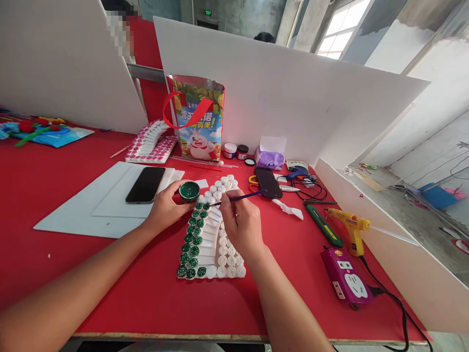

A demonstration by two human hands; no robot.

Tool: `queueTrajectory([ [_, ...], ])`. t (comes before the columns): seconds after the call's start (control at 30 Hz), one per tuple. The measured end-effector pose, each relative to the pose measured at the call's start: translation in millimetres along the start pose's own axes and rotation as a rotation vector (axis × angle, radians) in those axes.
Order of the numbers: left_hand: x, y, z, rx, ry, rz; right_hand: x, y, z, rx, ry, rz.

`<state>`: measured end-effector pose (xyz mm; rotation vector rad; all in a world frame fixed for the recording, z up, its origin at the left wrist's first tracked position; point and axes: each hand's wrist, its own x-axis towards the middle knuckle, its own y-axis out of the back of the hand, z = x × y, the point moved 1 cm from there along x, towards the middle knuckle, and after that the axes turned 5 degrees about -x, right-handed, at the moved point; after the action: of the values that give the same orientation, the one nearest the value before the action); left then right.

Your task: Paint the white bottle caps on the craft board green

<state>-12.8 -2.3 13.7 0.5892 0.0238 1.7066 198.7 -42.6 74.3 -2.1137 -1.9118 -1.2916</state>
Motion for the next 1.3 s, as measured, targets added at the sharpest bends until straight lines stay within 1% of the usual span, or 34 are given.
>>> queueTrajectory([
  [0.1, 0.1, 0.1, -0.7, 0.001, 0.003, 0.004, 0.2, -0.1, 0.0, 0.018, 0.000, -0.017],
  [0.23, 0.2, 0.0, -1.5, 0.003, -0.002, 0.002, 0.5, 0.9, -0.2, 0.021, -0.006, 0.016],
  [0.37, 0.4, 0.2, -1.4, 0.000, 0.001, -0.003, 0.7, 0.6, -0.5, 0.016, -0.009, -0.024],
  [0.5, 1.0, 0.8, -0.1, -0.016, 0.003, -0.004, 0.9, 0.4, -1.3, 0.034, 0.002, 0.007],
  [0.67, 1.1, 1.2, 0.3, -0.014, 0.012, -0.013, 0.9, 0.8, -1.2, 0.040, 0.008, -0.012],
  [0.77, 0.7, 0.6, -0.1, -0.005, 0.008, -0.010, 1.3, 1.7, -1.8, 0.051, 0.011, 0.007],
  [0.97, 0.5, 0.0, -0.7, -0.013, 0.011, -0.006, 2.6, 3.1, -2.2, 0.006, 0.016, -0.009],
  [1.13, 0.5, 0.4, -1.0, -0.010, 0.009, -0.006, 2.4, 3.0, -1.2, 0.042, 0.035, 0.030],
  [1.3, 0.3, 0.1, 0.9, -0.021, 0.026, -0.018, 1.6, 2.4, -0.8, 0.012, 0.011, -0.021],
])
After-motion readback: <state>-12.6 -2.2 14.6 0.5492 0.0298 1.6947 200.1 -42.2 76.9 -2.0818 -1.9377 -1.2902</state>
